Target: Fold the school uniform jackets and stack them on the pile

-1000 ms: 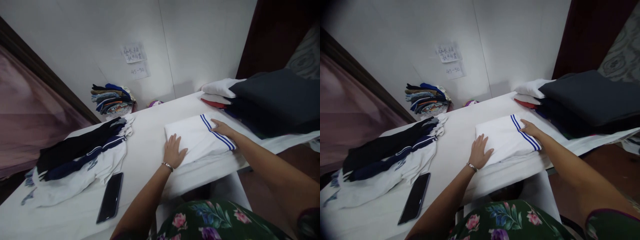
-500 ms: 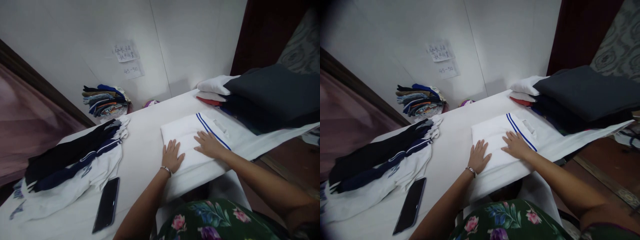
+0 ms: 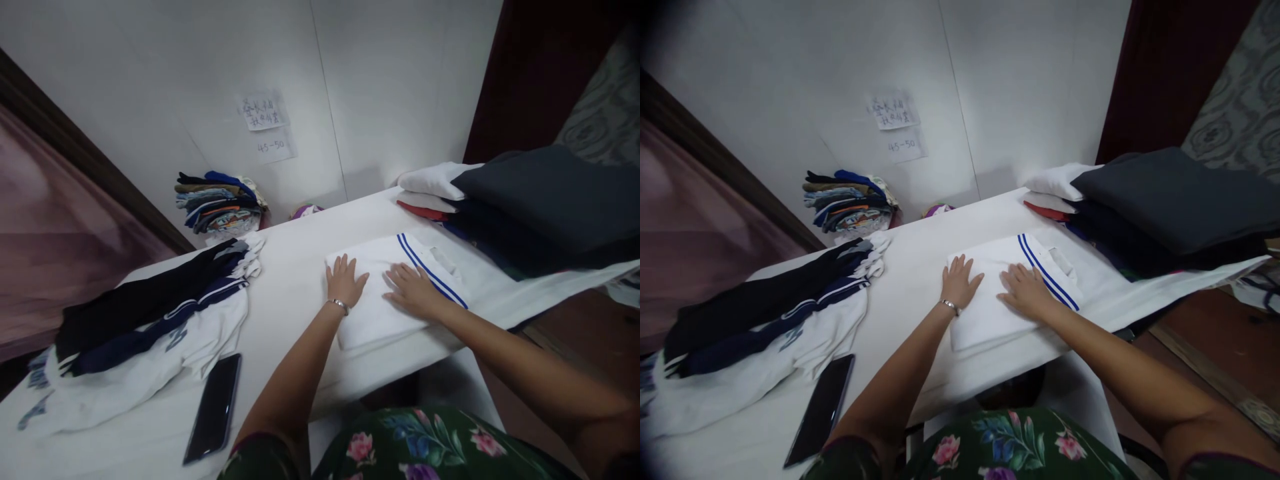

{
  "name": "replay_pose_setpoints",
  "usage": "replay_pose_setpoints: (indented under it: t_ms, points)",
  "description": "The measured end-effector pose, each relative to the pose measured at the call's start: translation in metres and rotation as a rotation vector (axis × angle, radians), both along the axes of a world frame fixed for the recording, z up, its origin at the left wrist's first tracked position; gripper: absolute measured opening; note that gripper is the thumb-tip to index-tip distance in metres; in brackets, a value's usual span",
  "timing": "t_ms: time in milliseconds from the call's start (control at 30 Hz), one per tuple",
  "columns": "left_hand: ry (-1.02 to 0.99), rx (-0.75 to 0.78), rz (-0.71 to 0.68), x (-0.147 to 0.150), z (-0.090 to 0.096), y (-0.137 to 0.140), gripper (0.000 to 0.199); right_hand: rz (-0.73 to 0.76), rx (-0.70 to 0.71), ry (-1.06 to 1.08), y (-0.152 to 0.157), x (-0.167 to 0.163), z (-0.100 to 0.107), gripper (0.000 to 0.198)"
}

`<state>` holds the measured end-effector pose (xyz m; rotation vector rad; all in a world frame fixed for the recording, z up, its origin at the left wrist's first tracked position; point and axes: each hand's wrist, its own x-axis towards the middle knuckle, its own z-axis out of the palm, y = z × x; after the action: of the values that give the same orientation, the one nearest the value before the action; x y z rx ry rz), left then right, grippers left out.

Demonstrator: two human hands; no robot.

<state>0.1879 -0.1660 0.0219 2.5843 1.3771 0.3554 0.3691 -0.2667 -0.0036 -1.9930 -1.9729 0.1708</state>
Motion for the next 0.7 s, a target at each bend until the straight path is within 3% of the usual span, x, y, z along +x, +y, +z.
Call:
replay_pose_setpoints:
  t_ms: [167,333,500,700]
  points:
    - [0.137,-0.045,0.024,0.02,-0.026,0.012,0.065,0.068,0.067,0.003,0.057,-0.015,0.024,0.062]
    - [0.226,-0.051,0.032,0.018,-0.036,0.011,0.07,0.028,-0.045,-0.118,0.105,0.011,0.014,0.062]
    - [0.254,-0.059,0.023,0.015,-0.036,0.01,0.069,-0.163,-0.086,-0.144,0.111,0.05,-0.01,0.052]
    - [0.186,-0.145,0.02,0.018,-0.029,0.014,0.069,-0.166,-0.064,-0.149,0.111,0.052,-0.018,0.052]
